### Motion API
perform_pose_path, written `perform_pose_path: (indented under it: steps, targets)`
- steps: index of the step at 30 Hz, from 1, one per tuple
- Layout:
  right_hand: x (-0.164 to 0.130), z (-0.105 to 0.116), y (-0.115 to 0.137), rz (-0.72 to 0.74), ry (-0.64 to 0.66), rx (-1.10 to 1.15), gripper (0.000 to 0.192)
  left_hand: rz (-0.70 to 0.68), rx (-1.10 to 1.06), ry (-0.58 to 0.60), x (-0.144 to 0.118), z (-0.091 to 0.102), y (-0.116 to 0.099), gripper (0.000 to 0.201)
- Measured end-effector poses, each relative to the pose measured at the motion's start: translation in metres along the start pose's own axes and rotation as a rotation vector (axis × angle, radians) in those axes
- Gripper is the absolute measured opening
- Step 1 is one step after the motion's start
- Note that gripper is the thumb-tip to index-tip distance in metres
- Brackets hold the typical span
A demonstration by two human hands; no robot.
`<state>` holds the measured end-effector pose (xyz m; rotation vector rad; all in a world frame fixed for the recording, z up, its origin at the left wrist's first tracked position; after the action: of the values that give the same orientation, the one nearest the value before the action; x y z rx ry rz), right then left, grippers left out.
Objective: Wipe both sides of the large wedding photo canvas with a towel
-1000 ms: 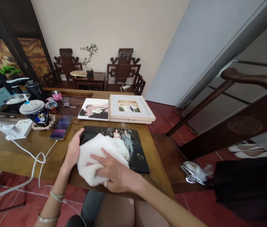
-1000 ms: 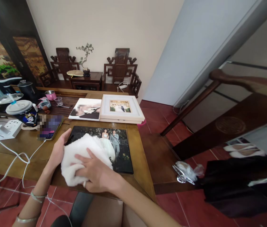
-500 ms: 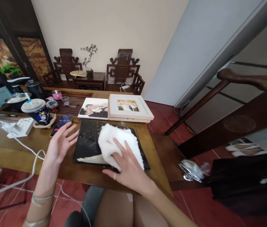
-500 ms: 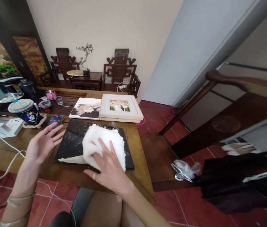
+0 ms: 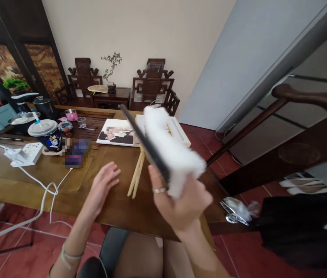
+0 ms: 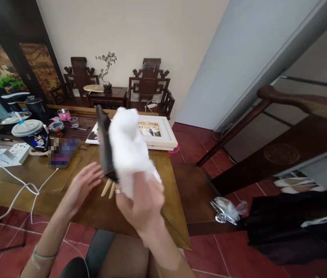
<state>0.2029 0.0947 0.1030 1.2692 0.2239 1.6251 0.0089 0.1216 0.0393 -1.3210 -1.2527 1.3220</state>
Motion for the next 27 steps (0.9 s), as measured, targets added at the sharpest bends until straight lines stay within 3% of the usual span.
perform_pose_path:
  steps: [3, 5, 8, 10, 13, 16, 19, 21, 22, 23, 25, 27]
  targets:
    - [0.018, 0.012, -0.001, -0.017, -0.572, 0.162, 0.044, 0.165, -0.017, -0.035, 0.001, -0.017, 0.028, 0.069]
    - [0.025, 0.010, -0.002, -0.064, -0.734, 0.381, 0.052, 0.195, -0.059, -0.035, 0.001, -0.027, 0.034, 0.075]
    - [0.024, -0.001, -0.008, -0.247, -0.791, 0.641, 0.061, 0.148, -0.105, -0.033, 0.003, -0.032, 0.032, 0.070]
    - [0.014, -0.008, -0.016, -0.359, -0.760, 0.732, 0.064, 0.073, -0.067, -0.143, 0.007, -0.028, 0.030, 0.064]
    - [-0.004, -0.012, -0.031, -0.497, -0.682, 0.836, 0.062, -0.007, 0.081, -0.260, 0.016, -0.012, 0.029, 0.065]
    - [-0.020, -0.006, -0.050, -0.597, -0.666, 0.875, 0.055, -0.042, 0.166, -0.220, 0.026, 0.007, 0.026, 0.068]
    - [-0.028, 0.013, -0.074, -0.521, -0.800, 0.723, 0.063, -0.041, 0.237, -0.169, 0.035, 0.024, 0.021, 0.071]
    - [-0.027, 0.034, -0.090, -0.394, -0.872, 0.470, 0.070, -0.051, 0.262, -0.174, 0.038, 0.032, 0.016, 0.071]
    - [-0.024, 0.044, -0.098, -0.327, -0.839, 0.303, 0.066, -0.050, 0.277, -0.177, 0.039, 0.035, 0.014, 0.071]
    - [-0.020, 0.053, -0.104, -0.261, -0.727, 0.132, 0.054, -0.044, 0.294, -0.177, 0.040, 0.037, 0.012, 0.071]
    - [-0.008, 0.063, -0.111, -0.112, -0.316, -0.139, 0.026, -0.033, 0.320, -0.167, 0.043, 0.040, 0.011, 0.071]
    - [0.003, 0.059, -0.113, 0.065, 0.129, -0.244, 0.029, -0.032, 0.337, -0.152, 0.045, 0.041, 0.011, 0.071]
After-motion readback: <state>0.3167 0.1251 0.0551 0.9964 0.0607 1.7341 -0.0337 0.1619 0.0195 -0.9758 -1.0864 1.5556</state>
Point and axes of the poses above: each hand's wrist, its own x-axis towards the middle knuckle, its own z-axis out of the back of the hand, y = z × x, the point moved 1 cm from there along x, towards the middle knuckle, and after that the axes turned 10 degrees about x, right-handed, at the moved point
